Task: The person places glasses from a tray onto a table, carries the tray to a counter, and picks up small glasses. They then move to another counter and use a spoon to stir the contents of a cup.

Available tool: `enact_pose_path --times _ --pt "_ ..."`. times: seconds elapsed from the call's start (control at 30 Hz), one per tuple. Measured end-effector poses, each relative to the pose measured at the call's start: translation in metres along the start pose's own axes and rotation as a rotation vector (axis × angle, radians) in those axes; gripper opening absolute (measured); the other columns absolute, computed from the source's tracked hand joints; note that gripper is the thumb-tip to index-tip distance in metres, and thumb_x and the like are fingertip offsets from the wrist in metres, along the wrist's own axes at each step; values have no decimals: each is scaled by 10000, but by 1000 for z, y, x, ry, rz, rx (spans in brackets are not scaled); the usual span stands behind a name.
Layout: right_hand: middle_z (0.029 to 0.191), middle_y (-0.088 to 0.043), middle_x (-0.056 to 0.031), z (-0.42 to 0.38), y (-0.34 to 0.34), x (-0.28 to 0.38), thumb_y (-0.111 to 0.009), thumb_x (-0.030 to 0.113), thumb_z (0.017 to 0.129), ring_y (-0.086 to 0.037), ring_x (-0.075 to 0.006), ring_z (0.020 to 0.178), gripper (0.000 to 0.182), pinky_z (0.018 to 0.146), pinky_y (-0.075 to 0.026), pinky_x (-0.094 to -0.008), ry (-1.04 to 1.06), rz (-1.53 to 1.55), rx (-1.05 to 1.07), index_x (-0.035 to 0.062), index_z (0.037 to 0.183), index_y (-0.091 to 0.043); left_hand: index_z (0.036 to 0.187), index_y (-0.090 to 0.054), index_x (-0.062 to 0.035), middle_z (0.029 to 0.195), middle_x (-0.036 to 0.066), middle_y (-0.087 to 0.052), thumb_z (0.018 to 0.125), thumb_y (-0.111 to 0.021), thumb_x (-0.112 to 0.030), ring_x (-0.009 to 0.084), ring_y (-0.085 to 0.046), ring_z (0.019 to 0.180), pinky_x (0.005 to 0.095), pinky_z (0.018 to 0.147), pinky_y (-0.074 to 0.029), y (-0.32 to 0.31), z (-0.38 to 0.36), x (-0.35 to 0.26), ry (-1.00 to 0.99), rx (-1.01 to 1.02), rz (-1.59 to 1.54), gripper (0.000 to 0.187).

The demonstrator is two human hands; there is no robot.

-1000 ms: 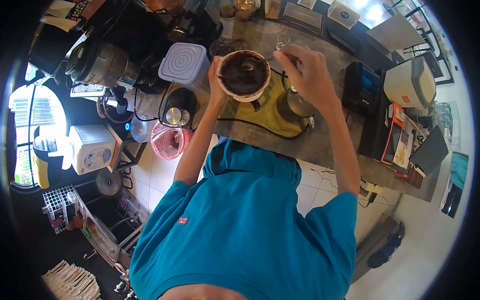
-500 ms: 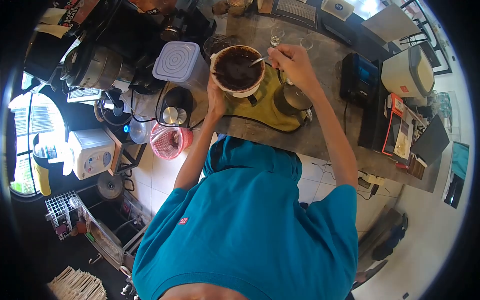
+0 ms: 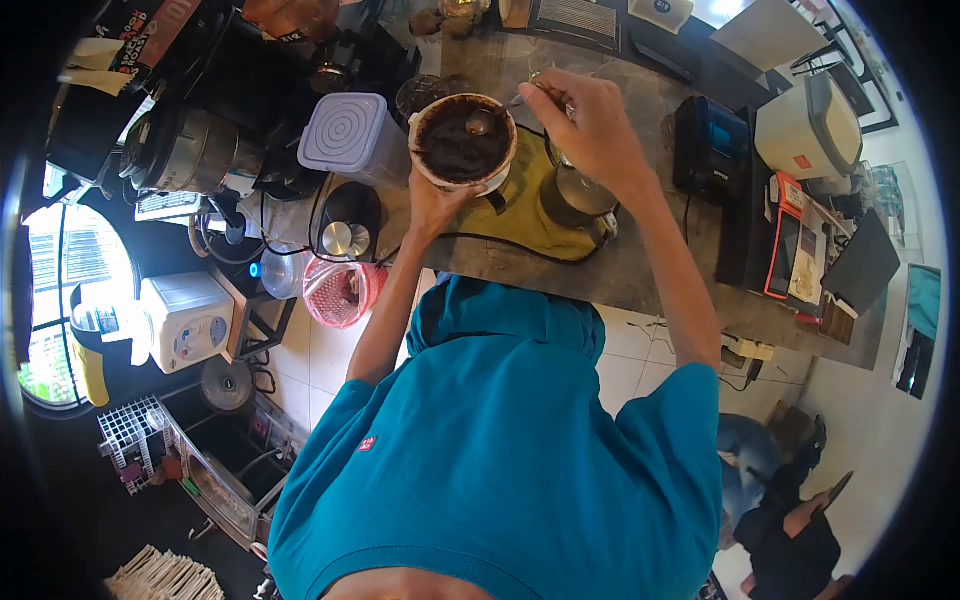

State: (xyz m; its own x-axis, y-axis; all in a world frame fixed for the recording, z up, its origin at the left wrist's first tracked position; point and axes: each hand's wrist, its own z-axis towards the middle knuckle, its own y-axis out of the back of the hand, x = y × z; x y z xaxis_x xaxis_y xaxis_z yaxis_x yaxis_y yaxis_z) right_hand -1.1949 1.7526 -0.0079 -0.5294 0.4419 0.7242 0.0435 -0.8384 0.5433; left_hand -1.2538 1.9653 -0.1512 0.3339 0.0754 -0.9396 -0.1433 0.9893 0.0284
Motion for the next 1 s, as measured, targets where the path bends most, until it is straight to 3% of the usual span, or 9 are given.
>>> enact_pose_path --times 0.03,0.1,0.23,0.37,0.47,0.6,0.87,1.0 --pt "561 -504 -35 -1 -2 -2 -624 251 946 -414 -99 517 298 507 -334 -294 -29 -25 12 -6 793 -624 1346 -410 27 1262 178 -584 613 -914 -193 274 -582 1189 400 1008 -466 -1 1 0 33 -18 41 917" --pt "559 -495 -46 -4 -6 -8 -623 247 946 -413 -107 519 292 510 -338 -301 -56 -49 24 -7 802 -624 1297 -465 26 1222 179 -609 618 -907 -191 278 -596 1166 401 990 -477 -3 2 2 41 -42 72 839" --pt "593 -558 -22 -11 -22 -32 -625 228 946 -435 -84 542 287 529 -351 -269 -292 209 121 -10 786 -637 1166 -590 20 1131 186 -658 632 -885 -178 309 -624 1104 409 946 -491 -1 2 14 105 -35 148 641" --pt "636 -588 16 -9 -21 -39 -621 226 956 -480 -51 575 292 547 -369 -219 -399 524 134 6 767 -654 1127 -618 13 1115 192 -662 645 -871 -181 346 -630 1063 419 927 -491 2 1 23 90 -38 213 578" --pt "638 -588 18 -7 -13 -37 -620 231 960 -494 -43 584 283 551 -376 -207 -376 562 87 15 783 -669 1120 -621 18 1112 195 -661 650 -862 -180 365 -625 1057 428 930 -485 4 1 25 79 -19 242 563" --pt "665 -579 17 -1 2 -16 -614 220 965 -496 -54 603 275 585 -376 -221 -343 524 82 26 772 -648 1104 -629 19 1105 194 -662 649 -856 -166 363 -624 1061 428 926 -487 4 2 25 101 -1 229 542" --pt "624 -547 18 1 3 3 -622 247 948 -443 -41 578 288 531 -337 -243 -168 156 0 3 798 -650 1129 -618 24 1109 197 -662 655 -853 -145 351 -634 1059 410 909 -498 2 3 18 57 -26 201 555" --pt "617 -540 22 -3 -5 -1 -609 244 953 -430 -41 571 300 527 -327 -241 -273 96 64 -3 786 -638 1134 -614 30 1112 201 -660 658 -851 -135 346 -637 1061 407 910 -498 3 3 15 76 -22 172 557"
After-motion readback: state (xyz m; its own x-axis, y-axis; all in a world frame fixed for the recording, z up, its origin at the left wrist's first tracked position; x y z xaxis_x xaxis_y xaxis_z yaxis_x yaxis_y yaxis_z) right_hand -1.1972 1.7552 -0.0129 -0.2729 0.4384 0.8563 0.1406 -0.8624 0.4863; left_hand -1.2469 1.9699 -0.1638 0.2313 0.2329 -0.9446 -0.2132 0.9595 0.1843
